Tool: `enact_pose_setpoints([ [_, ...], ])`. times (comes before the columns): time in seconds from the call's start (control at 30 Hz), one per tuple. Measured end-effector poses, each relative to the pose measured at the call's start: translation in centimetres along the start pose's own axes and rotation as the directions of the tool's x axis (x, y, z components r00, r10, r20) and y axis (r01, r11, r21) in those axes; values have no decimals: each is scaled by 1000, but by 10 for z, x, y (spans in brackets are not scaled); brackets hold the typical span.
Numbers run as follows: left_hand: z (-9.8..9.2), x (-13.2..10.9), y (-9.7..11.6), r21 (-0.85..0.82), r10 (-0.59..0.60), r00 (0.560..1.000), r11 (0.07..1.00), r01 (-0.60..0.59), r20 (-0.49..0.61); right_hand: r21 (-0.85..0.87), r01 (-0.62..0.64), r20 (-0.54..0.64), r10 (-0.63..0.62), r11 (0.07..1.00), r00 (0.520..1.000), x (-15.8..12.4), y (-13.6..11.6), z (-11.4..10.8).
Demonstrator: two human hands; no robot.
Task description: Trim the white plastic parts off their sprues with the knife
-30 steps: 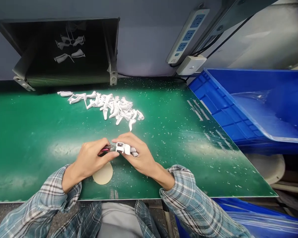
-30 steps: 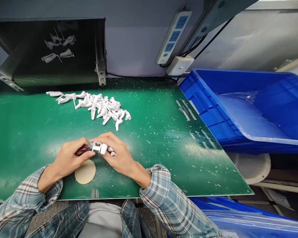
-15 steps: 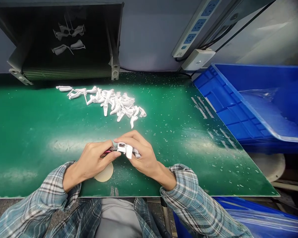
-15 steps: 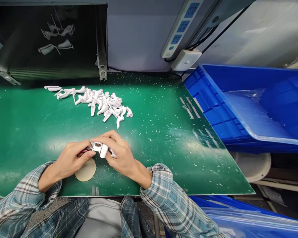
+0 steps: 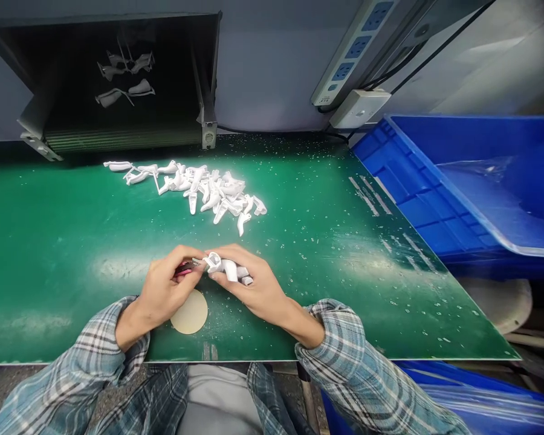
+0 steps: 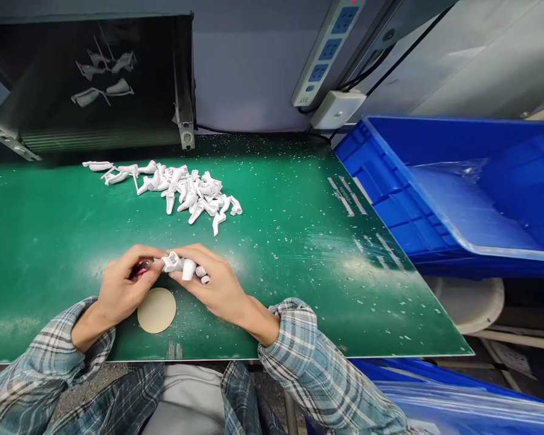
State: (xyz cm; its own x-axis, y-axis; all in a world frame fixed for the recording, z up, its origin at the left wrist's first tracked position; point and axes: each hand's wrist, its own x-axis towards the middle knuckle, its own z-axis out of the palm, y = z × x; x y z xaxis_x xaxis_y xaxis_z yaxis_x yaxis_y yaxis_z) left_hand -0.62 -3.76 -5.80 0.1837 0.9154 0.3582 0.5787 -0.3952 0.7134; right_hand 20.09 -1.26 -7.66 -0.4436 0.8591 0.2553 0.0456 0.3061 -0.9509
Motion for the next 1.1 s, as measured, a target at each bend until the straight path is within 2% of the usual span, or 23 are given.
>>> enact_pose_setpoints([
  [0.1,-3,4,1,16,-55,998,998,55,25,186,-241,32,240,952,970,1,-5,0],
  [0.17,-5,6,0,104,-6,999,995,2,39,262,-349,49,349,900,936,2,-7,-2],
  [0.23,-7,6,-3,268,105,994,957,-110,31,275,-390,36,396,879,918,4,-8,-5],
  [0.33,-7,5,-8,519,257,966,823,-229,20,232,-386,6,395,893,919,5,-10,-8],
  [0.47,-6,3,-9,664,295,954,705,-250,47,203,-389,18,394,898,919,6,-13,-9],
  [0.9,-6,1,-9,731,279,957,636,-247,81,163,-388,14,392,907,920,8,-19,-10],
  [1.1,-6,2,-7,746,335,939,604,-281,82,128,-361,-13,366,924,931,5,-18,-10],
])
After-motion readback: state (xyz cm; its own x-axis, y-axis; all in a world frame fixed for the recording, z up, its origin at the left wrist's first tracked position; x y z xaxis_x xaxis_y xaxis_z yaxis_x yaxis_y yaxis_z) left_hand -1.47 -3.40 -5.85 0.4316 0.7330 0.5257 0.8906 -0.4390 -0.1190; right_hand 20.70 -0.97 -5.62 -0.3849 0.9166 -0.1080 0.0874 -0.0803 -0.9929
